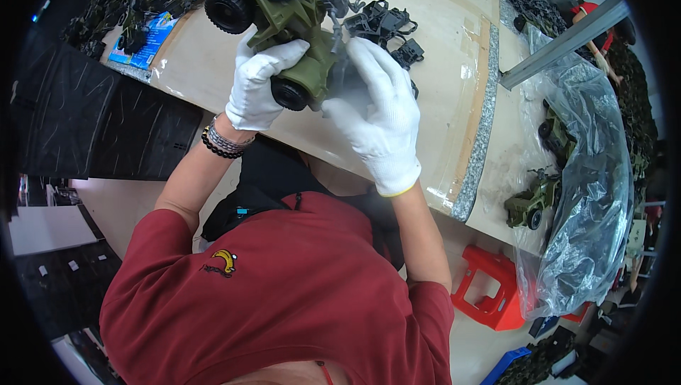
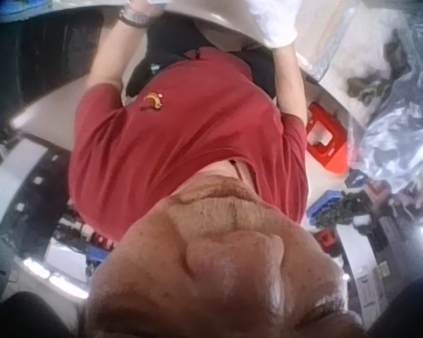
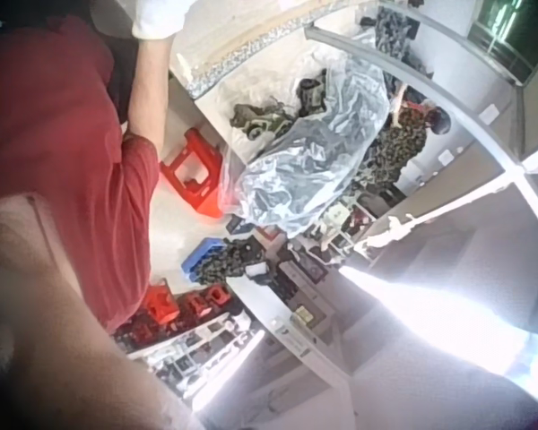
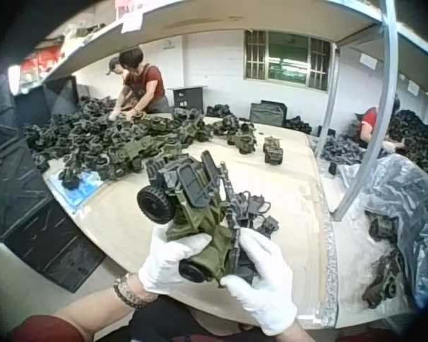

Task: Assembling plastic toy military vehicles and placing them in plastic bags.

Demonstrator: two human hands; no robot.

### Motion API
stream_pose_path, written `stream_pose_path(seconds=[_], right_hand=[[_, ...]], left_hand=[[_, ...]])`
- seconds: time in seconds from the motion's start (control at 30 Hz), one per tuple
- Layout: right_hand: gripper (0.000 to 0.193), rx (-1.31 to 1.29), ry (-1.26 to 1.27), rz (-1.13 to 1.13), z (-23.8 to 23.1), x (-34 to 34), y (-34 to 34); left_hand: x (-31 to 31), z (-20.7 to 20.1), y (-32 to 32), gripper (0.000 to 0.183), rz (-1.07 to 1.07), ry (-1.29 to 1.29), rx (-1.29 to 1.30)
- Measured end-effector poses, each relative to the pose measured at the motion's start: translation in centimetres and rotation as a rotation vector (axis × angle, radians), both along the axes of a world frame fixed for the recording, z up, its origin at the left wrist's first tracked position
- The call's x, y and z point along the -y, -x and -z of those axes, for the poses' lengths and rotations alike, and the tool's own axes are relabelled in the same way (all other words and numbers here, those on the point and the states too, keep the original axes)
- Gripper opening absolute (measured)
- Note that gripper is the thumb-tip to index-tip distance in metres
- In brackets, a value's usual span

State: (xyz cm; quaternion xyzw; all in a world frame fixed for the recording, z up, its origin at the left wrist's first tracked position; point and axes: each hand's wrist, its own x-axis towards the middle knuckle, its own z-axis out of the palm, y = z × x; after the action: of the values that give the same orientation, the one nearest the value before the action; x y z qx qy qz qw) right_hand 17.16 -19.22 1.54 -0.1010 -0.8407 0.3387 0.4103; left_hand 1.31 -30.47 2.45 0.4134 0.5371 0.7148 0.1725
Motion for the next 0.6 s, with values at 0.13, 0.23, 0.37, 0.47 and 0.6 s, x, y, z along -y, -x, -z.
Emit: stream_pose_path(seconds=[0.13, 0.23, 0.37, 0.47, 0.6], right_hand=[[0.071, -0.006, 0.003, -0.031, 0.8, -0.2, -0.3], [0.072, -0.023, 0.038, -0.082, 1.0, -0.8, -0.6], [0.064, -0.032, -0.294, -0.157, -0.7, -1.6, -1.4], [0.074, 0.058, -0.336, -0.149, -0.4, -2.4, -2.4], [0.090, 0.152, -0.355, -0.133, -3.4, -2.8, -3.0]], left_hand=[[-0.6, -0.3, -0.4, 0.026, 0.096, -0.135, 0.162], [-0.9, -1.1, -0.8, 0.024, 0.119, -0.126, 0.162], [-1.1, 0.4, 0.6, 0.020, -0.204, -0.204, -0.965], [-1.3, -0.3, -2.4, 0.025, 0.061, -0.038, 0.118], [-2.0, -1.1, -3.5, 0.035, 0.232, -0.103, 0.418]])
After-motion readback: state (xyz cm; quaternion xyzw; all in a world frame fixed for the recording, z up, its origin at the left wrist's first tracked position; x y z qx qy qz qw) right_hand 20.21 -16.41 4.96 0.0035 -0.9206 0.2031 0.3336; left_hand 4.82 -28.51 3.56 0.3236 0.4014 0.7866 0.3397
